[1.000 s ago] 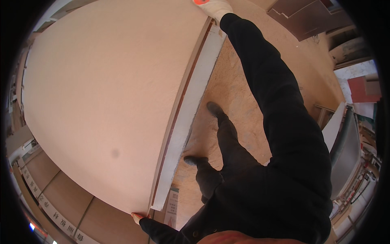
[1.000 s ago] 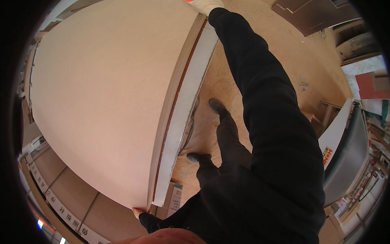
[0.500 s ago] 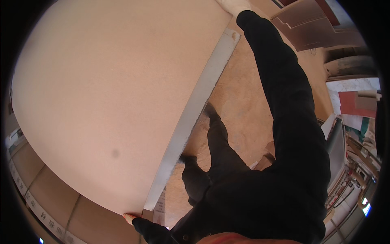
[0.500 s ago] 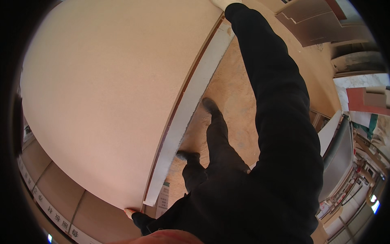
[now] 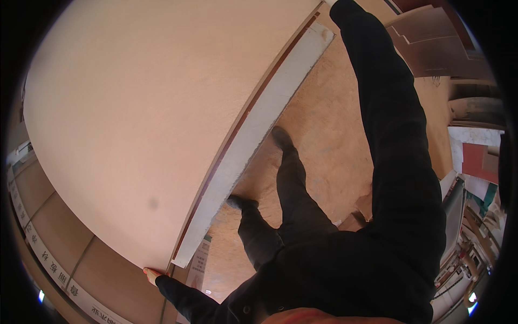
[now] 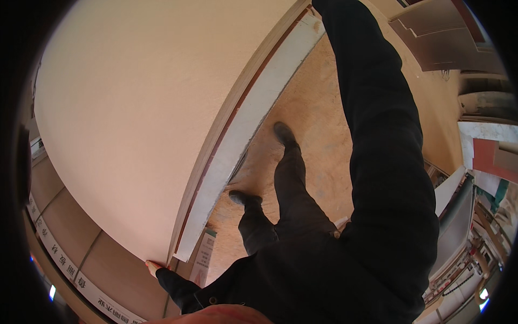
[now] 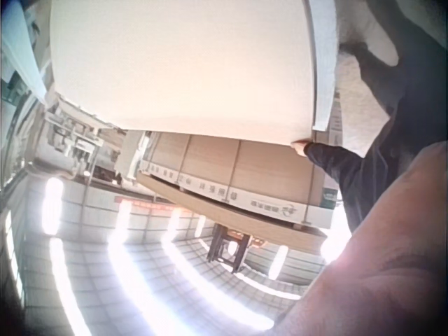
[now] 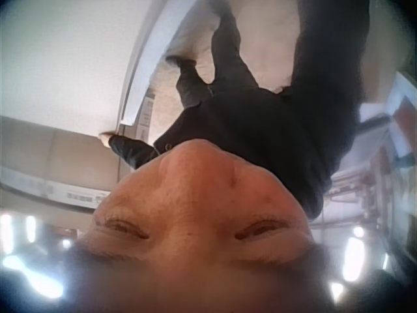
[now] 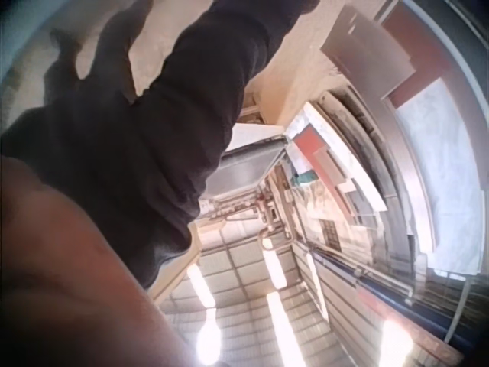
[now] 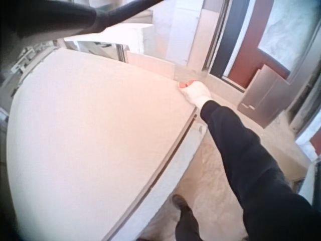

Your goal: The person repeatedly picks up large flat boards from a stack and places them onto a workbench. They handle each board with both hands, aligning it on the bench before returning to the stack for the next one.

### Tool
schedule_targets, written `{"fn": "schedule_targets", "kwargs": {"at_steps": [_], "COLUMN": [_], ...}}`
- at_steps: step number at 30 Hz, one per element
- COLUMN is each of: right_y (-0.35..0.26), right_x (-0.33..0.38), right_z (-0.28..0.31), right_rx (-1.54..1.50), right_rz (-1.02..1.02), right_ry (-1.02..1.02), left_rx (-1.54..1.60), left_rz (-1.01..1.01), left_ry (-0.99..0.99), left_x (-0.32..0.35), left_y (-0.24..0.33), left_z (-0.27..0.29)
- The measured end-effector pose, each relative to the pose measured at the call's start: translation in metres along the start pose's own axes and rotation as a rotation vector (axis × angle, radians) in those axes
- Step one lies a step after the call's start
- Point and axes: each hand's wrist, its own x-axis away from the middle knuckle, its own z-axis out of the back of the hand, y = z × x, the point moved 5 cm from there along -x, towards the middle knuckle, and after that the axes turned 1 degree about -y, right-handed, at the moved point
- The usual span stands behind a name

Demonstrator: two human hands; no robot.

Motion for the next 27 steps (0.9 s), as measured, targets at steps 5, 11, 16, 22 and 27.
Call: {"fn": "schedule_targets", "kwargs": {"at_steps": [5,11,16,22,27], "right_y": [0.01,0.013,0.008,0.018,0.015], "right_x": [-0.003,-0.007,-0.01,-0.007,0.002], "right_z": [-0.007,-0.008,-0.014,-0.014,-0.01], "right_rx": [-0.06,-0.044,0.143,0.09,-0.129], "right_rz": [0.008,-0.022,0.163,0.211,0.192], "right_ry": [0.04,0.082,0.098,0.113,0.106], "left_rx": [-0.014,-0.082,-0.219,-0.103,-0.223], "left_rz": [0.057,-0.034,-0.046,-0.053,-0.162], "left_ry": [0.069,0.171,0.215,0.161,0.243], "left_x": [-0.016,-0.034,-0.028,-0.023,-0.039], "left_y": [-0.007,-0.005,-0.003,-0.011,-0.009], "left_z": [-0.004,-0.01,-0.005,-0.007,-0.006]}}
